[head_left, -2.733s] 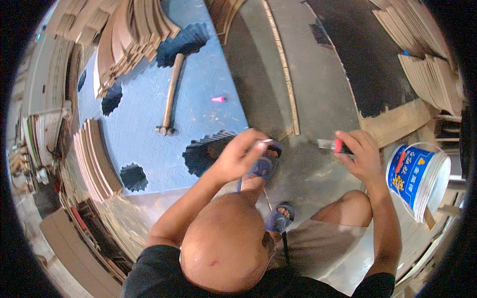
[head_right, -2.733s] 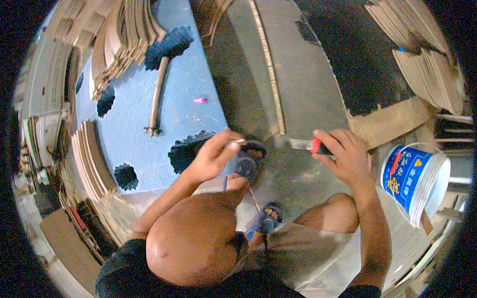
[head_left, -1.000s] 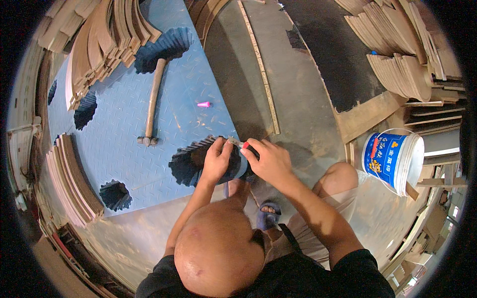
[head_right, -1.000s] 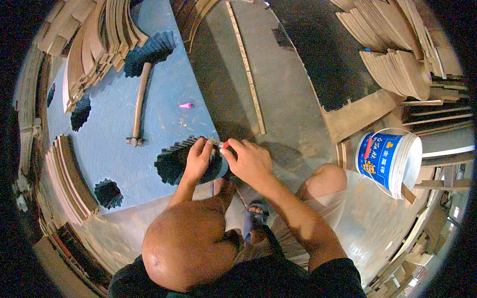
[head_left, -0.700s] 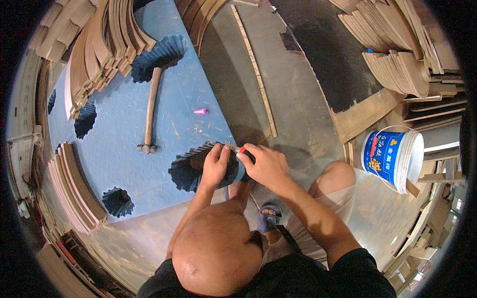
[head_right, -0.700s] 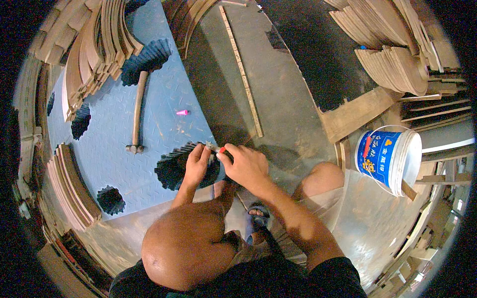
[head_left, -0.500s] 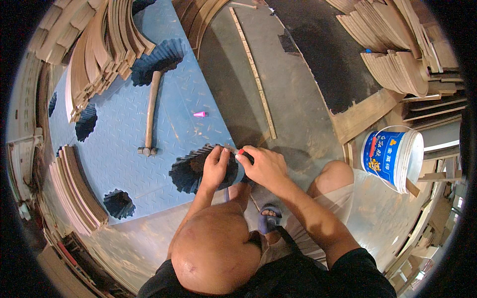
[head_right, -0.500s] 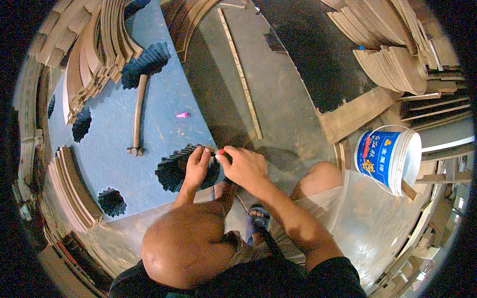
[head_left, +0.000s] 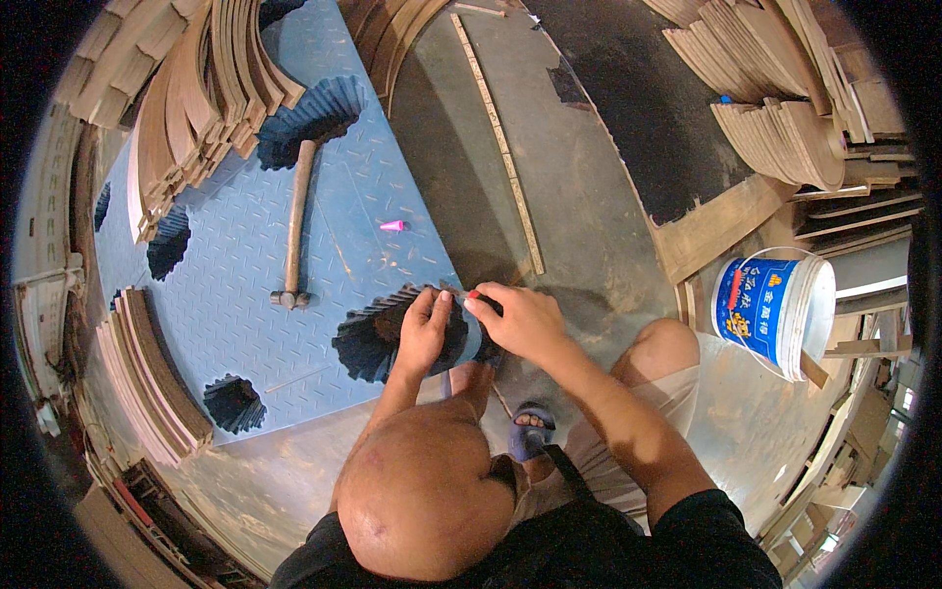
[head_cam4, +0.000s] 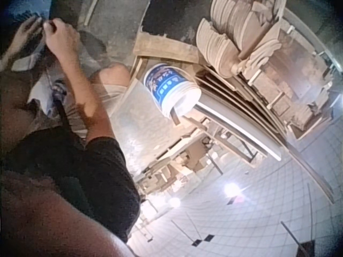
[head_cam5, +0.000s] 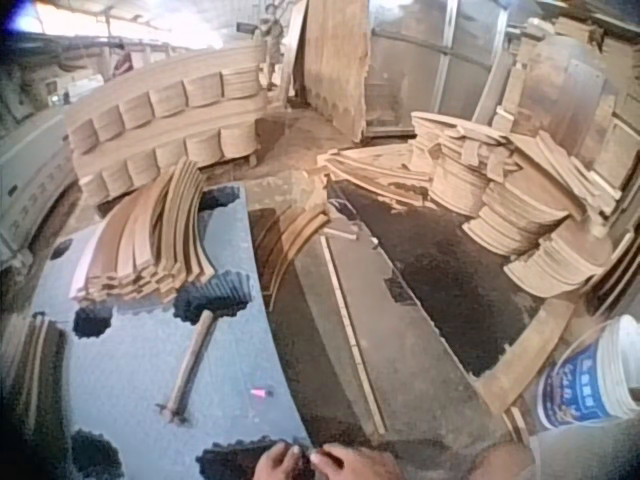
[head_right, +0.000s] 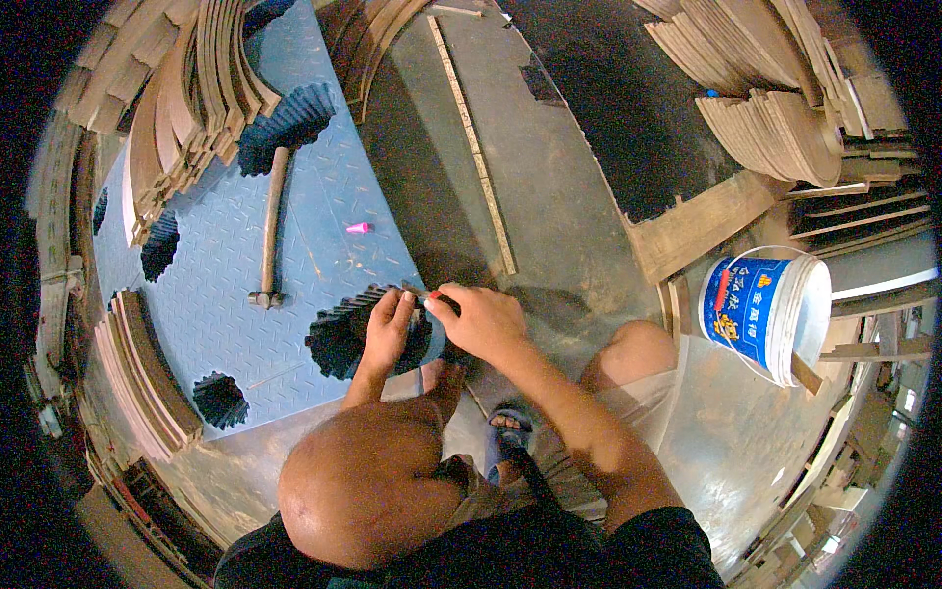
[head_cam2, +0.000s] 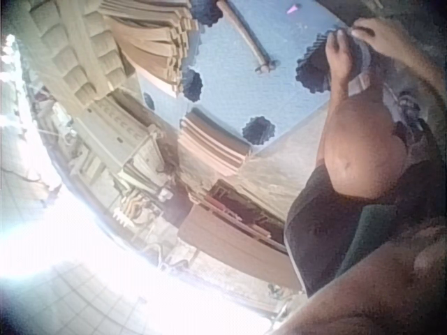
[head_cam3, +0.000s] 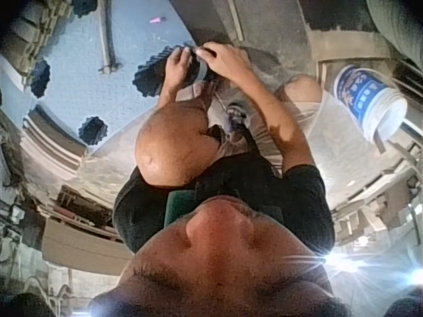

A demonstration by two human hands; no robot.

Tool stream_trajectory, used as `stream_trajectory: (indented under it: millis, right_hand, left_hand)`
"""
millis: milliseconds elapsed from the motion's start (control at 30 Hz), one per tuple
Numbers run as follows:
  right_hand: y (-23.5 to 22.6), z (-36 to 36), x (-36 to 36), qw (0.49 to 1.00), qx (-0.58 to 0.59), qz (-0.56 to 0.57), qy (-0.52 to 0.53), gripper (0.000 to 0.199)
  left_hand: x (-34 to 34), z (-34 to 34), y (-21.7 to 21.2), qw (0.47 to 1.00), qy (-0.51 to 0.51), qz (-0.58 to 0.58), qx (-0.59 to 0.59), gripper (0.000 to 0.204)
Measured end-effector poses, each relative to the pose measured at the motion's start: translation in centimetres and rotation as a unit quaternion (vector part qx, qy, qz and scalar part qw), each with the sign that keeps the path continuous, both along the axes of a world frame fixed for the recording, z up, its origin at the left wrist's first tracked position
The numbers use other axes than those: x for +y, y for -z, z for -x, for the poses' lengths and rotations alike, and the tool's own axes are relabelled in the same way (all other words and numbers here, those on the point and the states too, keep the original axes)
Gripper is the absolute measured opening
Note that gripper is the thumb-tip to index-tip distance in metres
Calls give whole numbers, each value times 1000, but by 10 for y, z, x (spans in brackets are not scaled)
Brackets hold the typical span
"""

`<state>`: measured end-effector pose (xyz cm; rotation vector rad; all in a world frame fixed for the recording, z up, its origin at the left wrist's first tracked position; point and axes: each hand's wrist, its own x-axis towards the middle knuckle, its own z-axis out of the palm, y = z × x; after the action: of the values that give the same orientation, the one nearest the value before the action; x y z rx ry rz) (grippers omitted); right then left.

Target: The person applies glue from a small white bottle to a thin strip of wood, uses a utility knife to trim the strip, and presses it into place on the edge of a curved wooden panel on a blue pallet.

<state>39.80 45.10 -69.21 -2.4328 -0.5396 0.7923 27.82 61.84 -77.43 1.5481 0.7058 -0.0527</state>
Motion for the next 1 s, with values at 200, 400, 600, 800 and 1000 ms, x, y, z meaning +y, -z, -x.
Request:
stream_trajectory:
  millis: [200, 400, 600, 800, 1000]
  right_hand:
    - [38, -14, -35, 962, 185, -180, 93, 54]
    - [-2, -36, -66, 990, 111, -14, -90, 47]
    - [1, -112, -167, 965, 60, 176, -182, 43]
    - [-11, -134, -235, 986, 68, 122, -89, 49]
    - [62, -53, -300, 981, 109, -5, 162, 46]
  left_hand:
    - [-1, 2, 2, 1000, 7, 28, -10, 33]
    - [7, 15, -10, 998, 38, -22, -39, 24]
    - [21, 3, -79, 967, 119, -206, -87, 39]
    - [22, -55, -128, 972, 113, -89, -185, 57]
    - [8, -150, -169, 957, 237, -26, -166, 47]
